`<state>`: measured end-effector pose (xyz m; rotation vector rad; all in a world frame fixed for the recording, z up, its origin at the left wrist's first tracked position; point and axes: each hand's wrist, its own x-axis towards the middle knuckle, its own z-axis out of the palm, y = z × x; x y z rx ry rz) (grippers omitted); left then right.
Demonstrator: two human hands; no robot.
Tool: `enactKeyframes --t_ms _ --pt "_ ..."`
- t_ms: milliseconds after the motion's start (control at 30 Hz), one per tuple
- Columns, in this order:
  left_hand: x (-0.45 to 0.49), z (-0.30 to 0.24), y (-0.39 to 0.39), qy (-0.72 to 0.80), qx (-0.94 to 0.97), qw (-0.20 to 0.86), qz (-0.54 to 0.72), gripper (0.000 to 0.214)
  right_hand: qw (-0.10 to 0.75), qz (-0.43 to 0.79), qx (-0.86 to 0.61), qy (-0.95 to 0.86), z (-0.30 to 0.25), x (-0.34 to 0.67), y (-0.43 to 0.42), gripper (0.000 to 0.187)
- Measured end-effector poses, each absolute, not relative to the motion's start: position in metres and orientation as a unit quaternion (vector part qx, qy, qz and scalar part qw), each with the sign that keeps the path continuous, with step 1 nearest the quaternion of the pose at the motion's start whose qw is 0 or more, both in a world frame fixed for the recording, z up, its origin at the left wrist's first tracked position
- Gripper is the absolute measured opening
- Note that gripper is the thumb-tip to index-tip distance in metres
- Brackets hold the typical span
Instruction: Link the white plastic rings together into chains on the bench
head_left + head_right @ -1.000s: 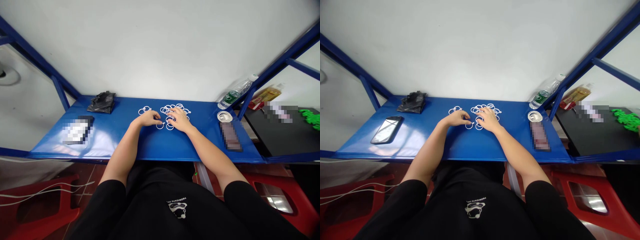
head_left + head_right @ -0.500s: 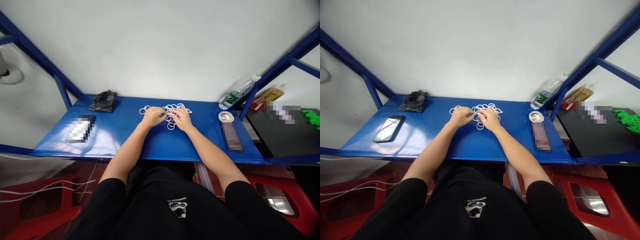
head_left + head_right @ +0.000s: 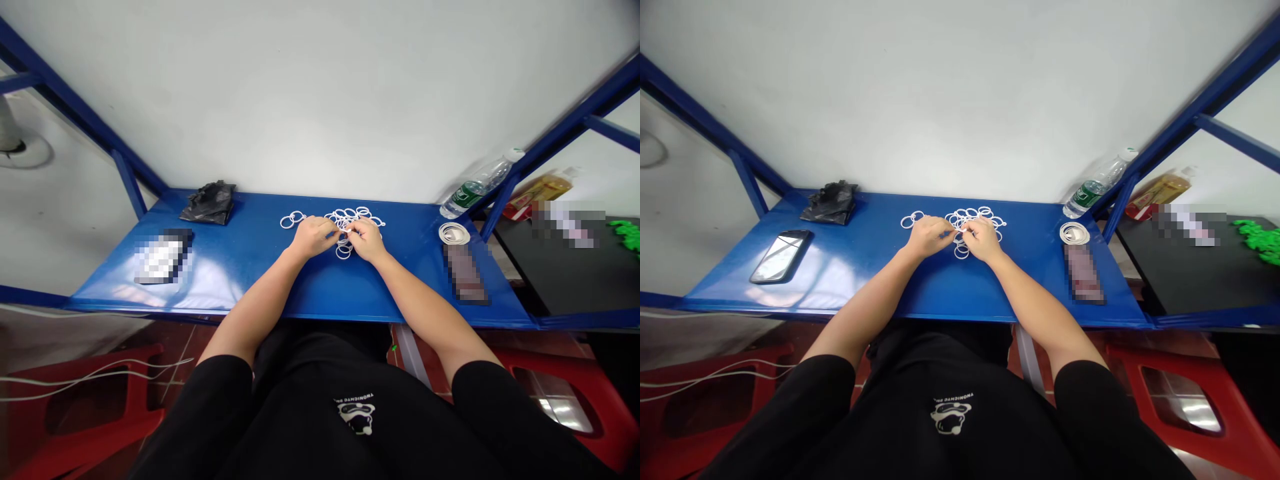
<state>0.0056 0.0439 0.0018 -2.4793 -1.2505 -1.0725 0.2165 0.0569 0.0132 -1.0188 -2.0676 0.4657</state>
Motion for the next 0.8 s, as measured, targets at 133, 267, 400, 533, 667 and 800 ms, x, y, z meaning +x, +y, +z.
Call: enactKeyframes --t_ms 133,267,400,533,667,800 --pt "0.014 -0.001 0.041 -0.413 -0.834 0.084 -0.355 0.027 0.391 0.196 -0.406 -0.803 0.013 0.218 0.059 0.024" --pt "0.020 -0.003 0.041 -0.415 -0.831 0.065 -0.364 0.028 0.407 0.197 -0.429 -0.782 0.011 0.218 0.062 0.029" --pt "0.002 0.000 0.050 -0.472 -0.781 0.069 -0.403 0.028 0.427 0.167 -0.452 -0.765 0.008 0.217 0.063 0.039" --pt "-0.037 -0.004 0.065 -0.566 -0.688 0.073 -0.448 0.027 0.422 0.152 -0.469 -0.761 0.004 0.220 0.066 0.034" --pt "-0.064 -0.017 0.074 -0.639 -0.618 0.079 -0.450 0.018 0.423 0.134 -0.480 -0.756 -0.001 0.222 0.072 0.023" --pt "-0.052 -0.018 0.069 -0.635 -0.611 0.117 -0.458 0.023 0.418 0.122 -0.479 -0.762 -0.001 0.222 0.073 0.022"
